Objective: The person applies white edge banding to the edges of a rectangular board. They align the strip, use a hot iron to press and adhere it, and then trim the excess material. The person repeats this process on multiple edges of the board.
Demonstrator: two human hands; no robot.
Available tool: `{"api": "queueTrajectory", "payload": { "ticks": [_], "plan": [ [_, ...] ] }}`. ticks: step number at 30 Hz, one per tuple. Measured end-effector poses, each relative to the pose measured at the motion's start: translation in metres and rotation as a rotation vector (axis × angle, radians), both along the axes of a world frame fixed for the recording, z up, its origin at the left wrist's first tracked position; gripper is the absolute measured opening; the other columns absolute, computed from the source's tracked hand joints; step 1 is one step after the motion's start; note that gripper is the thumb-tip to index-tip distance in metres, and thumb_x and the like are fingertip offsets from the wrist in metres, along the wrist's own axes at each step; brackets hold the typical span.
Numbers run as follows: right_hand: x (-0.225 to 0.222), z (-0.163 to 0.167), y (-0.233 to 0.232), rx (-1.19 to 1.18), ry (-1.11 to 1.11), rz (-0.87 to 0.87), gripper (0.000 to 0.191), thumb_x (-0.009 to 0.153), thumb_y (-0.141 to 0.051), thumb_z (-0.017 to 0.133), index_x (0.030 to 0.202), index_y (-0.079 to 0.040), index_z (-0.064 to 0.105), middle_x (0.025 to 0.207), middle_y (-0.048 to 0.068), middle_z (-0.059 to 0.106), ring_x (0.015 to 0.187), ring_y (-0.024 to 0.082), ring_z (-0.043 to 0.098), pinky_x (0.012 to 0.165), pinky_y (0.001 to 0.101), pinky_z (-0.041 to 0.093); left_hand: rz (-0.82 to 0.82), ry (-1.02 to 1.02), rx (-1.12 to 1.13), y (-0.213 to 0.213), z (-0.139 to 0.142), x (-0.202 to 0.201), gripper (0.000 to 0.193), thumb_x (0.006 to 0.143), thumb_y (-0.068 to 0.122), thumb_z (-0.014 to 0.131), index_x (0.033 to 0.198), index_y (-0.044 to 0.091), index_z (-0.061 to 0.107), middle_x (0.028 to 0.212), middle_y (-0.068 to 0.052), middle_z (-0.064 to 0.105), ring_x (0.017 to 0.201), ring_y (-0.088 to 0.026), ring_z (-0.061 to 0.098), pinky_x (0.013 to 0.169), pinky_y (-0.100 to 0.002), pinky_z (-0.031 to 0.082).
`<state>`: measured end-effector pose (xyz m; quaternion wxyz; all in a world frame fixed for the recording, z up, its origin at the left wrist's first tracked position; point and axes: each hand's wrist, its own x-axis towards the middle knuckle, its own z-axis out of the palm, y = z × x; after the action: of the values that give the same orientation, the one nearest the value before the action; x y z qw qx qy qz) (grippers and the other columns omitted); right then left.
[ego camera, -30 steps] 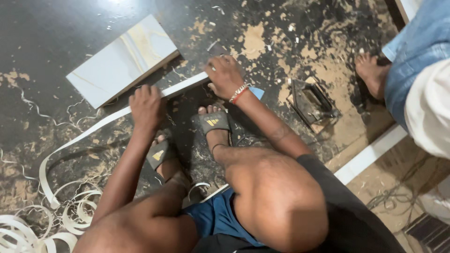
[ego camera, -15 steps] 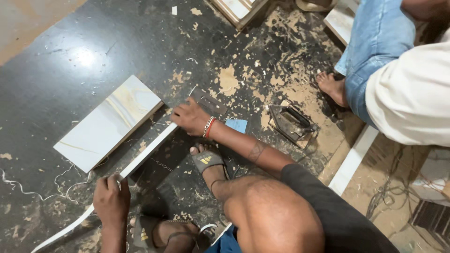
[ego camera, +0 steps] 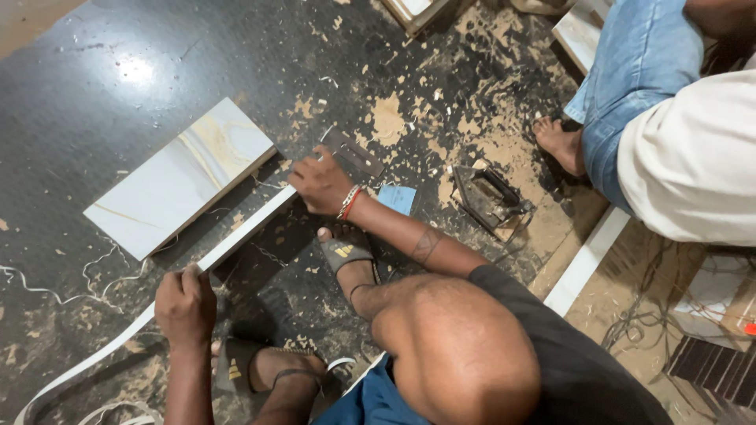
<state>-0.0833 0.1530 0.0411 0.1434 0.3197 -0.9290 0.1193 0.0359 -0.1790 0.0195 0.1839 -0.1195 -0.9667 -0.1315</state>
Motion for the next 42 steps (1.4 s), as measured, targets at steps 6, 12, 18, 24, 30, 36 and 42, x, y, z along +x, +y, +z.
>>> {"api": "queueTrajectory", "payload": {
  "ticks": [6,12,18,24,30,36,42],
  "plan": [
    [0.001,0.0,-0.021,0.06,-0.036,0.051,0.023,0.073,-0.012,0.076,0.092,-0.01,0.065,0.093,0.007,0.06,0.088,0.022,0.061,0.09,0.0434,0.042,0.065,-0.03,0.049,0.006,-0.009,-0.002,0.009,0.105,0.012,0.068,0.106,0.004,0.071,0.091,-0.014,0.063,0.079,-0.031,0.062,0.067,-0.041,0.049],
    [-0.006,0.013,-0.007,0.056,-0.078,0.025,0.038,0.079,-0.045,0.074,0.095,-0.011,0.068,0.093,0.006,0.064,0.091,0.024,0.063,0.082,0.0417,0.042,0.051,-0.066,-0.072,0.0,-0.014,-0.006,0.008,0.104,0.015,0.07,0.106,0.007,0.071,0.087,-0.012,0.061,0.072,-0.025,0.06,0.065,-0.038,0.048],
    [-0.077,0.014,0.01,0.308,-0.741,-0.239,0.084,0.085,-0.086,0.036,0.082,-0.011,0.075,0.083,0.015,0.072,0.083,0.033,0.072,0.077,0.047,0.054,0.023,-0.296,-0.183,0.006,-0.016,-0.033,0.019,0.087,0.02,0.071,0.086,0.006,0.058,0.088,-0.014,0.057,0.082,-0.032,0.06,0.076,-0.046,0.049],
    [-0.101,0.001,0.002,0.154,-0.882,-0.166,0.082,0.092,-0.081,0.03,0.116,-0.016,0.075,0.104,0.017,0.074,0.098,0.036,0.071,0.085,0.0502,0.055,0.055,-0.398,-0.062,0.03,-0.006,-0.059,0.047,0.079,0.037,0.074,0.112,0.007,0.06,0.1,-0.016,0.055,0.096,-0.036,0.056,0.078,-0.051,0.043],
    [-0.094,0.0,-0.014,0.408,-0.818,-0.215,0.085,0.09,-0.087,0.034,0.117,-0.017,0.074,0.096,0.02,0.075,0.093,0.036,0.073,0.083,0.0498,0.057,-0.134,-0.101,0.048,0.023,0.004,-0.05,0.059,0.091,0.043,0.065,0.138,0.009,0.056,0.131,-0.016,0.055,0.108,-0.033,0.055,0.087,-0.045,0.043],
    [-0.06,-0.01,-0.087,0.067,-0.428,0.031,0.089,0.092,-0.087,0.038,0.113,-0.008,0.074,0.101,0.02,0.073,0.095,0.038,0.07,0.078,0.05,0.055,-0.177,-0.15,0.022,0.046,-0.038,-0.067,0.038,0.098,0.037,0.07,0.124,0.011,0.059,0.127,-0.015,0.057,0.101,-0.029,0.056,0.08,-0.044,0.041],
    [-0.026,-0.015,-0.127,-0.638,-0.328,0.175,0.095,0.095,-0.087,0.03,0.134,-0.007,0.062,0.129,0.015,0.066,0.125,0.033,0.063,0.109,0.0486,0.048,-0.159,-0.217,-0.033,0.101,-0.054,-0.079,0.043,0.084,0.025,0.07,0.122,0.006,0.068,0.115,-0.013,0.059,0.098,-0.031,0.056,0.08,-0.044,0.041]
  ]
}}
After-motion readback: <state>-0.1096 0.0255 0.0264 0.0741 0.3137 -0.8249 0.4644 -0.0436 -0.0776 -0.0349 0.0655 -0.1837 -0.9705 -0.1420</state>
